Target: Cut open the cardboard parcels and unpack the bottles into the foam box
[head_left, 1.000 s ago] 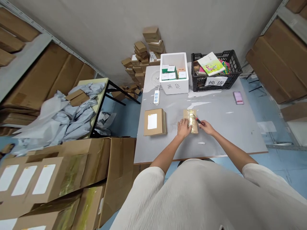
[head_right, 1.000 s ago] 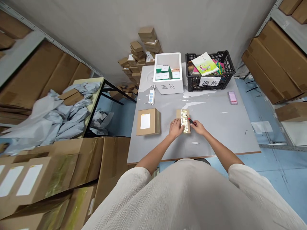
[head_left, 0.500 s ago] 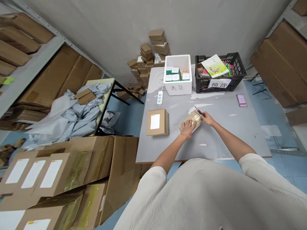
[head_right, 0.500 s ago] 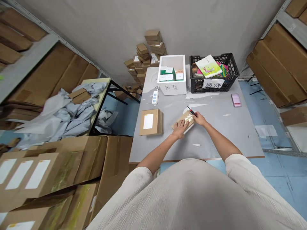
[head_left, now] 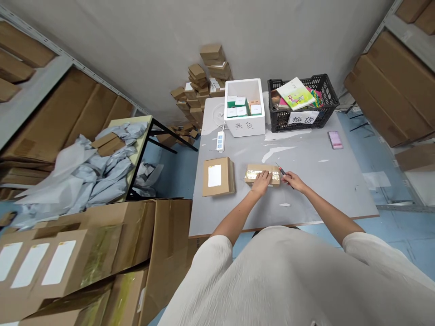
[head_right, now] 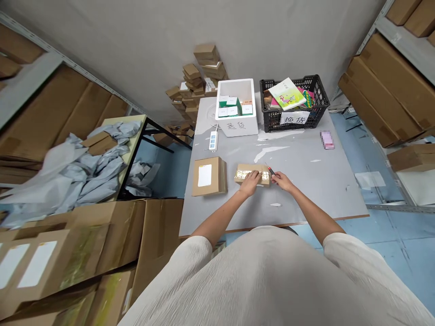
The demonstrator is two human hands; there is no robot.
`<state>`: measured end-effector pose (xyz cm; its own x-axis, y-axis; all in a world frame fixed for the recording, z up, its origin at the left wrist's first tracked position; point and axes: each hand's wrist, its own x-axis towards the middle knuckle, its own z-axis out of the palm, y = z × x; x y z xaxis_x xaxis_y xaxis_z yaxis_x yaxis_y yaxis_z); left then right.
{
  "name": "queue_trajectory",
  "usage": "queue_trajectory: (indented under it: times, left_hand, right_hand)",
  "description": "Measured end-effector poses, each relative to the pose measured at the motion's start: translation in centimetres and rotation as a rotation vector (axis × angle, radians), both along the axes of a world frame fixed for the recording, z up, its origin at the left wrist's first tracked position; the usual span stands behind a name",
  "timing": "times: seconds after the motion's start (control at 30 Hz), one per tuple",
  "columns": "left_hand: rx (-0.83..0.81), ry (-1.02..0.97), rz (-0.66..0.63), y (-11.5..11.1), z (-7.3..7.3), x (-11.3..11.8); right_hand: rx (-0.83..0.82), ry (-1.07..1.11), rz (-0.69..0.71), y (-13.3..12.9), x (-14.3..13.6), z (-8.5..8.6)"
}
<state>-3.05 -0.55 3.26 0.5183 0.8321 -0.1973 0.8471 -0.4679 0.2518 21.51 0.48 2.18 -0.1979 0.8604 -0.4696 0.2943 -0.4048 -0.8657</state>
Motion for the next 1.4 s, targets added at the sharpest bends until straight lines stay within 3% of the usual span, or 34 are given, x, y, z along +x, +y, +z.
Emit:
queue_trajectory:
  times: [0.2, 0.5, 1.0, 1.13, 1.23, 1.4]
  left_hand:
    - [-0.042, -0.036, -0.007, 0.8, 0.7, 1.2]
    - [-0.122, 0.047, 0.058, 2.3, 1.2, 2.7]
    - [-0.076, 0.033, 0.047, 1.1, 1.5, 2.3]
    - [-0.071, 0.049, 0.050, 1.1, 1.4, 2.3]
    - [-0.072, 0.039, 0.055, 1.1, 1.3, 2.2]
    - [-0.081, 0.038, 0.053, 1.1, 1.4, 2.1]
  right_hand:
    - [-0.026, -0.100, -0.030, 0.7, 3.0, 1.8]
    - [0.093, -0.279, 0.242, 1.2, 7.1, 4.6]
    - [0.252, -0.758, 0.769, 6.5, 5.3, 5.0]
    - [0.266, -0.823, 0.823, 7.5, 3.9, 5.1]
    - [0.158, -0.756, 0.798, 7.5, 3.6, 5.0]
    - [-0.139, -0.480, 0.686, 5.8, 5.4, 4.2]
